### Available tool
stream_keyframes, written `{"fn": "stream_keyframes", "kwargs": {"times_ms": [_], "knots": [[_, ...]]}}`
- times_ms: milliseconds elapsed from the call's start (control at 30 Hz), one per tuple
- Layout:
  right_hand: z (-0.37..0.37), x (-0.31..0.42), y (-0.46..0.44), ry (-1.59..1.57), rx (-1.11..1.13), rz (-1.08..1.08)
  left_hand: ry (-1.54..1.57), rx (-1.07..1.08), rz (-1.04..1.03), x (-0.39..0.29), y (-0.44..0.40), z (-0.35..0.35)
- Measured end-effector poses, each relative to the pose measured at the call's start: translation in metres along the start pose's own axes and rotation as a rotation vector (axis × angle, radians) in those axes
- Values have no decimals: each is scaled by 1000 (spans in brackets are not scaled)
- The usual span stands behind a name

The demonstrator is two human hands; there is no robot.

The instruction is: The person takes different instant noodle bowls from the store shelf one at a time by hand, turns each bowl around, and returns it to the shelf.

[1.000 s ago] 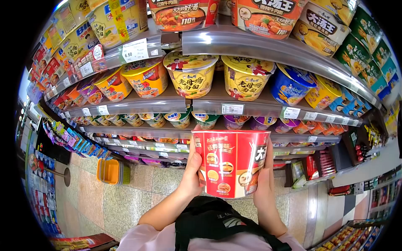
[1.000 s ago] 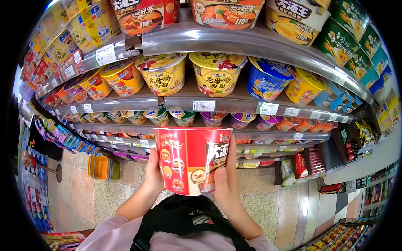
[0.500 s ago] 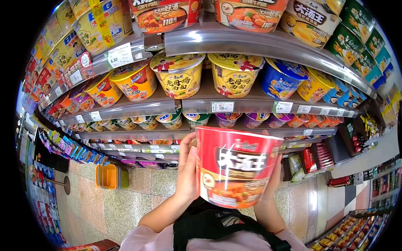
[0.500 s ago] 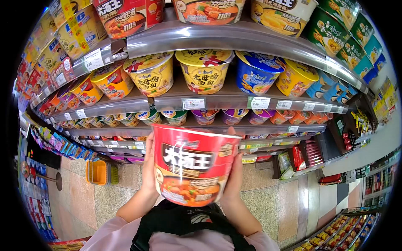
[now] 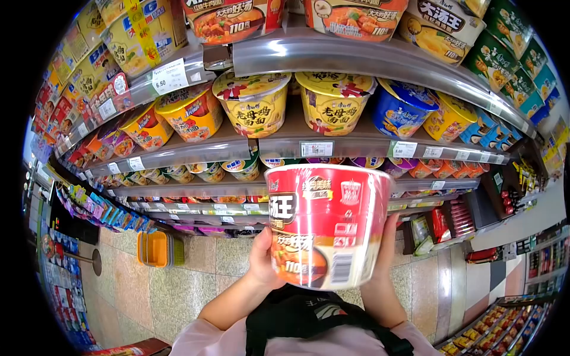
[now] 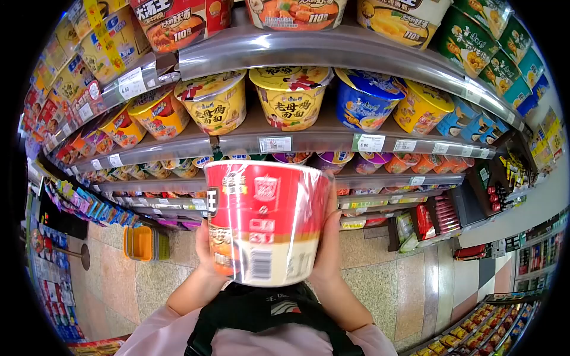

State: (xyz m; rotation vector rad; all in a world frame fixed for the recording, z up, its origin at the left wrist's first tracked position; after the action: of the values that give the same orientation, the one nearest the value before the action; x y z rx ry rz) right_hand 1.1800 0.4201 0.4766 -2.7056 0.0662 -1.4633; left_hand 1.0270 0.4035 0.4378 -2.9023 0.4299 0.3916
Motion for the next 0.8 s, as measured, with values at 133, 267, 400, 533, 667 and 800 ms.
{"fn": "stream_keyframes", "kwargs": {"times_ms": [133,267,400,533,667,800], "knots": [[-6,-2,0,-154,-18,18,255,208,75,1,-4,-10],[-1,5,-2,-44,-46,138,-238,-142,-45,0,-7,-10],[1,9,-1,93,-20,179,-501,-317,-113,-7,4,-11],[-6,20,2,270,-32,229,-551,-50,-49,-8,5,-24],[-10,26,4,323,-7,240,-414,-15,37,-6,13,0],[-15,24,7,259,77,227,-82,166,-23,-3,10,-12]]}}
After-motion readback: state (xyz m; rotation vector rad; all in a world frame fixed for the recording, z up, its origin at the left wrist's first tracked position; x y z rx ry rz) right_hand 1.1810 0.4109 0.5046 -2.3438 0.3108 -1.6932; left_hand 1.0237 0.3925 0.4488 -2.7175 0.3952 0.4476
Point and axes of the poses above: each hand's wrist, its own y-axis away from the middle knuckle, its own z-axis out of the back of the hand, x = y × z, the point moved 3 cm from there along -y, towards the middle knuckle, and after that the axes turned 6 degrees about y, right-handed, at the moved point
